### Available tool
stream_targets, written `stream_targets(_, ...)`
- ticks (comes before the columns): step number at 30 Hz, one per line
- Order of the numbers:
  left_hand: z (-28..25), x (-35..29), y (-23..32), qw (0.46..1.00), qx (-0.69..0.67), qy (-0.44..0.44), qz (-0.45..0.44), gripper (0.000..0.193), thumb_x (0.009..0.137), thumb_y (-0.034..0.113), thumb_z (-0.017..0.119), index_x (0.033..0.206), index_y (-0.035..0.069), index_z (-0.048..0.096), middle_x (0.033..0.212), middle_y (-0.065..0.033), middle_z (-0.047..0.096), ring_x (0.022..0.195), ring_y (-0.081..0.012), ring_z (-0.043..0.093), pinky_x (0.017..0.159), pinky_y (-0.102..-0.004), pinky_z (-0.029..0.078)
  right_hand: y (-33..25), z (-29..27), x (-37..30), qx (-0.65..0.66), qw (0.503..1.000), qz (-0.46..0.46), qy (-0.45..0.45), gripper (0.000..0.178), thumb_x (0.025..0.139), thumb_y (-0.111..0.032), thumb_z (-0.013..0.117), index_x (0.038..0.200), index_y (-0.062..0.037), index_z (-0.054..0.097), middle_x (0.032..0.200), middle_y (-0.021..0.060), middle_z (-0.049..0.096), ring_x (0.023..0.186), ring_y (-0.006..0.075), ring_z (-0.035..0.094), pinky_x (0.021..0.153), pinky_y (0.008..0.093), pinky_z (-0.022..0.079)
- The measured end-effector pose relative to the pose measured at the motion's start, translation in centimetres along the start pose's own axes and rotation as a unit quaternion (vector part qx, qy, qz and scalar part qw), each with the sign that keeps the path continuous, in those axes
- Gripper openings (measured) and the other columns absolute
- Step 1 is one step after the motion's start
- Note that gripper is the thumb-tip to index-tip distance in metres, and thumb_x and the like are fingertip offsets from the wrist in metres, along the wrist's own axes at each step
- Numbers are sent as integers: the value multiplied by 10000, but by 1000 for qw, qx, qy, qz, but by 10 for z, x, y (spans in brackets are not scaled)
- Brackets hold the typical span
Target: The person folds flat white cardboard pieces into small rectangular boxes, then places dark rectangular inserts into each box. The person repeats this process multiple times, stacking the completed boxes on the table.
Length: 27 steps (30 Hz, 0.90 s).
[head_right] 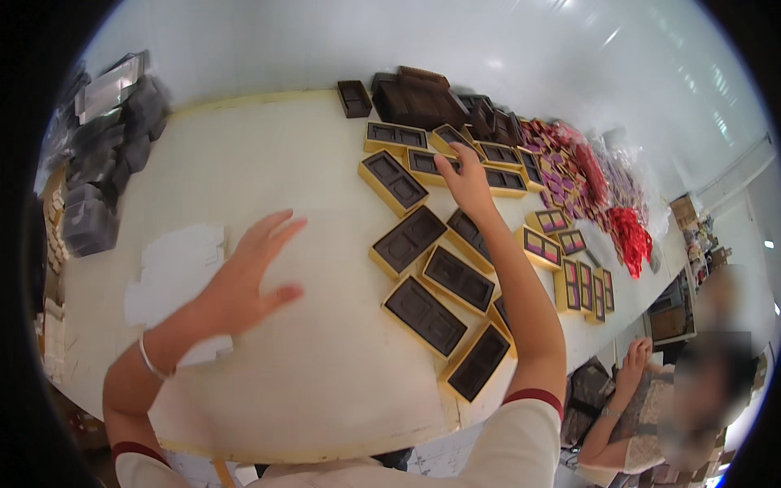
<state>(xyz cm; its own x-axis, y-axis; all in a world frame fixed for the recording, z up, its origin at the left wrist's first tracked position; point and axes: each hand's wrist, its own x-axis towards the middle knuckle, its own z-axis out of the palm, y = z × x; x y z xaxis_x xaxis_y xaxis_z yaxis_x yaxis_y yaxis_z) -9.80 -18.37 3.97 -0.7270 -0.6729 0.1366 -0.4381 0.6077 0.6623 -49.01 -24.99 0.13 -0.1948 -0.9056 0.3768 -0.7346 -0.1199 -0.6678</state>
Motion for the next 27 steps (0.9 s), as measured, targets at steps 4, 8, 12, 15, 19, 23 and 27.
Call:
stream_targets(4, -17, 102, -56, 944, -277, -28, -175, 861, 887, 634, 514, 1484, 63, 270, 1546, -176, 208, 1429, -341, 196, 1136, -468, 233, 62, 26, 98, -179, 972, -120, 90, 637, 892, -437, 617, 1270, 62, 495, 1297, 279, 501, 1226, 421, 469, 1007, 449, 399)
stream_targets(8, -21, 204, -100, 915, -315, 43, -248, 1091, 781, 785, 483, 1524, 80, 107, 1584, -168, 97, 1457, -348, 105, 1159, -517, 91, 85, 42, 154, -174, 980, -54, 83, 744, 889, -544, 562, 1284, 80, 470, 1307, 302, 483, 1234, 436, 455, 1028, 452, 383)
stream_targets(12, 2, 267, -100, 891, -399, 105, -188, 1067, 807, 696, 546, 1521, 54, 81, 1578, -199, 96, 1464, -341, 75, 1164, -508, 61, 118, 25, 179, -74, 992, 90, 47, 900, 825, -675, 555, 1344, 55, 457, 1301, 319, 483, 1270, 398, 444, 1059, 417, 354)
stream_targets(15, 17, 300, -110, 873, -422, 154, -189, 948, 831, 632, 570, 1482, 28, 237, 1565, -212, 128, 1452, -340, 126, 1149, -506, 142, 108, 29, 190, -151, 986, 74, 9, 851, 756, -685, 625, 1320, -54, 536, 1283, 331, 487, 1236, 420, 449, 1046, 418, 365)
stream_targets(19, 15, 301, -124, 903, -338, 82, -253, 818, 879, 587, 544, 1457, 52, 322, 1544, -183, 242, 1439, -324, 198, 1148, -470, 184, 48, 58, 181, -97, 987, 75, -106, 789, 770, -598, 683, 1345, -94, 490, 1320, 229, 512, 1234, 285, 476, 1020, 379, 362)
stream_targets(23, -11, 271, -109, 912, -298, 17, -281, 781, 911, 538, 530, 1459, 31, 301, 1527, -159, 291, 1389, -332, 301, 1127, -459, 225, 26, 77, 168, -142, 979, 33, -140, 873, 737, -662, 671, 1402, -165, 403, 1286, 399, 390, 1242, 485, 406, 1032, 449, 381)
stream_targets(27, -31, 230, -106, 907, -291, 2, -306, 801, 927, 520, 513, 1475, 2, 245, 1533, -175, 267, 1396, -349, 282, 1118, -505, 231, -16, 80, 143, -194, 970, 29, -145, 799, 770, -585, 693, 1394, -158, 435, 1303, 327, 451, 1219, 373, 483, 1011, 388, 403)
